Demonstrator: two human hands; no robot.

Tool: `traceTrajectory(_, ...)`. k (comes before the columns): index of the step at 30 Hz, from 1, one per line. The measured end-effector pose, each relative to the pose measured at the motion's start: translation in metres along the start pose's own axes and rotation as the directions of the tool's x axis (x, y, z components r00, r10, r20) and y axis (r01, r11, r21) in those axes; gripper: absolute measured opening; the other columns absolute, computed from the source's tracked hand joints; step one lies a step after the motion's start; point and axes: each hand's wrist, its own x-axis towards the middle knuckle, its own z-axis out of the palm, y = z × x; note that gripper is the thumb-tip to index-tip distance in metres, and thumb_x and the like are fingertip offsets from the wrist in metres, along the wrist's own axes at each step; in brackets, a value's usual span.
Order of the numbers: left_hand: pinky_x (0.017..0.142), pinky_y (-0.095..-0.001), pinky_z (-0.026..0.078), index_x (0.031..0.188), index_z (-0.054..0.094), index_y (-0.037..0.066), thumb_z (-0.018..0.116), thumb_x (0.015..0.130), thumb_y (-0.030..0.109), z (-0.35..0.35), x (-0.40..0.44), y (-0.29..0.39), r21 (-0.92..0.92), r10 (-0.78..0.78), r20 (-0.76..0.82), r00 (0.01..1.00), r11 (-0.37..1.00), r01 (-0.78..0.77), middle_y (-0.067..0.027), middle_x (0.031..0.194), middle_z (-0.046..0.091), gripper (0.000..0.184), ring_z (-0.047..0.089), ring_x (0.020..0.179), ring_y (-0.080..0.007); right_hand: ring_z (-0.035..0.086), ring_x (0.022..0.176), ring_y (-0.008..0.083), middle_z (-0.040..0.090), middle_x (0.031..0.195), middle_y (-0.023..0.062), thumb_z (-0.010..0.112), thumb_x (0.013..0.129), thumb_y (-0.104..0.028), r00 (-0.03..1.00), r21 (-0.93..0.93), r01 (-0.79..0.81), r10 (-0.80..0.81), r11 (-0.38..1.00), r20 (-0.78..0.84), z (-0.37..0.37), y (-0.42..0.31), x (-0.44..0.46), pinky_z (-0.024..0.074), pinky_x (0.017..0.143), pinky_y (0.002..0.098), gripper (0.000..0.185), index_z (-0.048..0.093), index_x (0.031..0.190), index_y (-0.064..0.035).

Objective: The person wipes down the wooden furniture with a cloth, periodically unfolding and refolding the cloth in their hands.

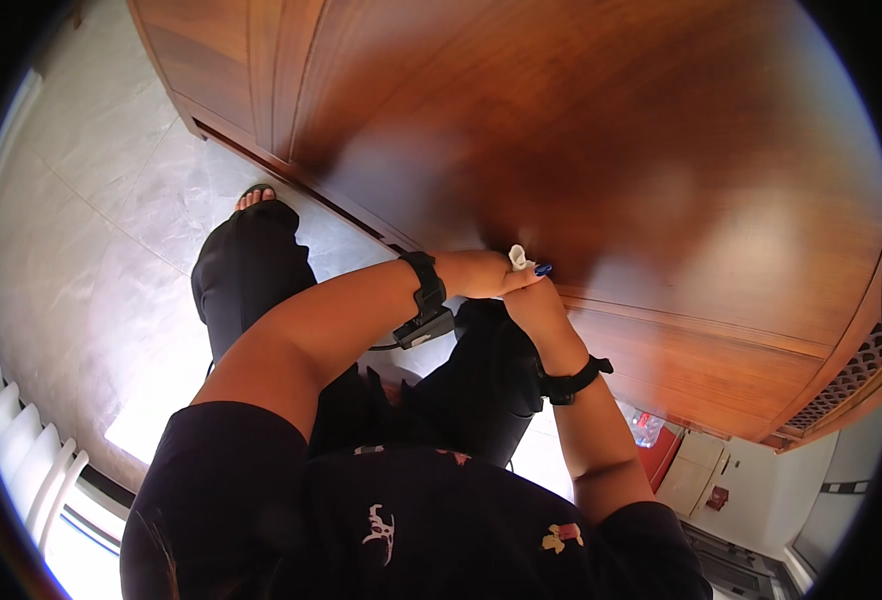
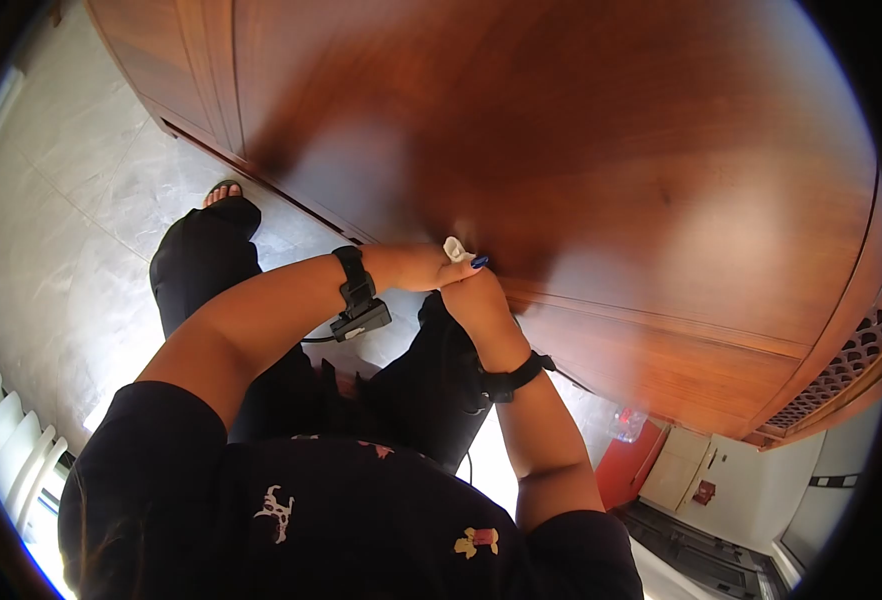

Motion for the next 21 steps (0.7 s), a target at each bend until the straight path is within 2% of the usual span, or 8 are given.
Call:
traceTrajectory(1, 0.082, -0.0343, 0.042, 0.107, 0.053, 0.003, 0.020, 0.092, 0.054, 0.006, 0.005, -0.002, -0.006, 0.006, 0.009, 1.000, 1.000, -0.006, -0.0139, 0.100, 0.060, 0.062, 0.055, 0.092, -0.0270, 0.057, 0.069, 0.0253, 0.060, 0.075, 0.0139, 0.047, 0.081, -0.004, 1.000, -0.005, -0.011, 0.011, 1.000, -0.002, 0.000, 0.010, -0.002, 0.0442, 0.063, 0.0328, 0.012, 0.055, 0.087, 0.0023)
traceTrajectory(3, 0.082, -0.0351, 0.042, 0.108, 0.053, 0.003, 0.021, 0.093, 0.052, 0.015, 0.003, 0.002, -0.060, 0.006, -0.031, 1.000, 0.998, -0.007, -0.0148, 0.103, 0.060, 0.060, 0.055, 0.094, -0.0281, 0.056, 0.095, 0.0379, 0.059, 0.098, 0.0242, 0.045, 0.083, -0.014, 0.998, -0.009, 0.010, -0.009, 1.000, 0.062, 0.003, 0.029, -0.005, 0.0457, 0.077, 0.0361, 0.029, 0.056, 0.106, 0.0002)
traceTrajectory(7, 0.082, -0.0371, 0.042, 0.106, 0.056, 0.002, 0.024, 0.094, 0.048, 0.016, -0.010, -0.007, -0.075, 0.102, -0.107, 0.989, 0.991, -0.110, -0.0175, 0.100, 0.061, 0.057, 0.056, 0.093, -0.0308, 0.057, 0.087, 0.0386, 0.061, 0.090, 0.0233, 0.044, 0.082, -0.011, 0.994, -0.014, 0.099, -0.099, 0.995, 0.049, 0.007, 0.011, -0.002, 0.0469, 0.071, 0.0377, 0.024, 0.058, 0.097, 0.0003)
traceTrajectory(9, 0.081, -0.0375, 0.042, 0.099, 0.060, 0.002, 0.025, 0.093, 0.050, 0.007, -0.021, -0.014, -0.060, 0.136, -0.175, 0.975, 0.987, -0.149, -0.0184, 0.094, 0.062, 0.060, 0.057, 0.090, -0.0319, 0.057, 0.077, 0.0397, 0.059, 0.079, 0.0226, 0.041, 0.081, -0.009, 0.989, 0.031, 0.140, -0.142, 0.990, 0.043, 0.021, 0.020, 0.002, 0.0465, 0.063, 0.0408, 0.019, 0.058, 0.083, 0.0006)
traceTrajectory(11, 0.079, -0.0373, 0.043, 0.091, 0.063, 0.002, 0.023, 0.092, 0.053, -0.021, -0.048, 0.001, 0.013, -0.079, -0.119, 0.990, 0.997, 0.081, -0.0184, 0.090, 0.062, 0.065, 0.058, 0.087, -0.0316, 0.055, 0.069, 0.0412, 0.056, 0.070, 0.0231, 0.039, 0.081, -0.011, 0.973, 0.081, 0.232, -0.232, 0.969, -0.015, 0.034, -0.013, 0.014, 0.0447, 0.057, 0.0432, 0.021, 0.055, 0.072, -0.0001)
traceTrajectory(13, 0.077, -0.0374, 0.044, 0.086, 0.064, 0.002, 0.022, 0.090, 0.056, -0.037, -0.068, -0.003, 0.010, -0.177, -0.143, 0.974, 0.984, 0.180, -0.0188, 0.086, 0.062, 0.068, 0.058, 0.085, -0.0328, 0.054, 0.066, 0.0423, 0.054, 0.068, 0.0248, 0.039, 0.083, -0.016, 0.996, 0.024, 0.089, -0.088, 0.996, -0.022, 0.051, -0.036, 0.029, 0.0440, 0.055, 0.0436, 0.026, 0.054, 0.070, 0.0001)
traceTrajectory(17, 0.075, -0.0382, 0.044, 0.086, 0.063, 0.002, 0.023, 0.090, 0.056, -0.060, -0.107, -0.039, 0.030, -0.156, -0.533, 0.832, 0.979, 0.203, -0.0189, 0.082, 0.062, 0.067, 0.058, 0.082, -0.0360, 0.052, 0.061, 0.0443, 0.053, 0.063, 0.0255, 0.037, 0.089, -0.024, 0.974, 0.027, 0.217, -0.214, 0.976, -0.073, 0.091, -0.076, 0.062, 0.0435, 0.054, 0.0465, 0.039, 0.055, 0.063, -0.0001)
traceTrajectory(21, 0.069, -0.0422, 0.043, 0.073, 0.061, 0.001, 0.028, 0.089, 0.055, -0.095, -0.151, -0.032, 0.063, -0.175, -0.805, 0.567, 0.925, 0.375, -0.0207, 0.073, 0.060, 0.066, 0.056, 0.074, -0.0383, 0.054, 0.066, 0.0444, 0.054, 0.066, 0.0266, 0.035, 0.091, -0.029, 0.952, 0.164, 0.305, -0.307, 0.938, -0.016, 0.110, -0.139, 0.091, 0.0449, 0.060, 0.0477, 0.045, 0.059, 0.068, 0.0004)
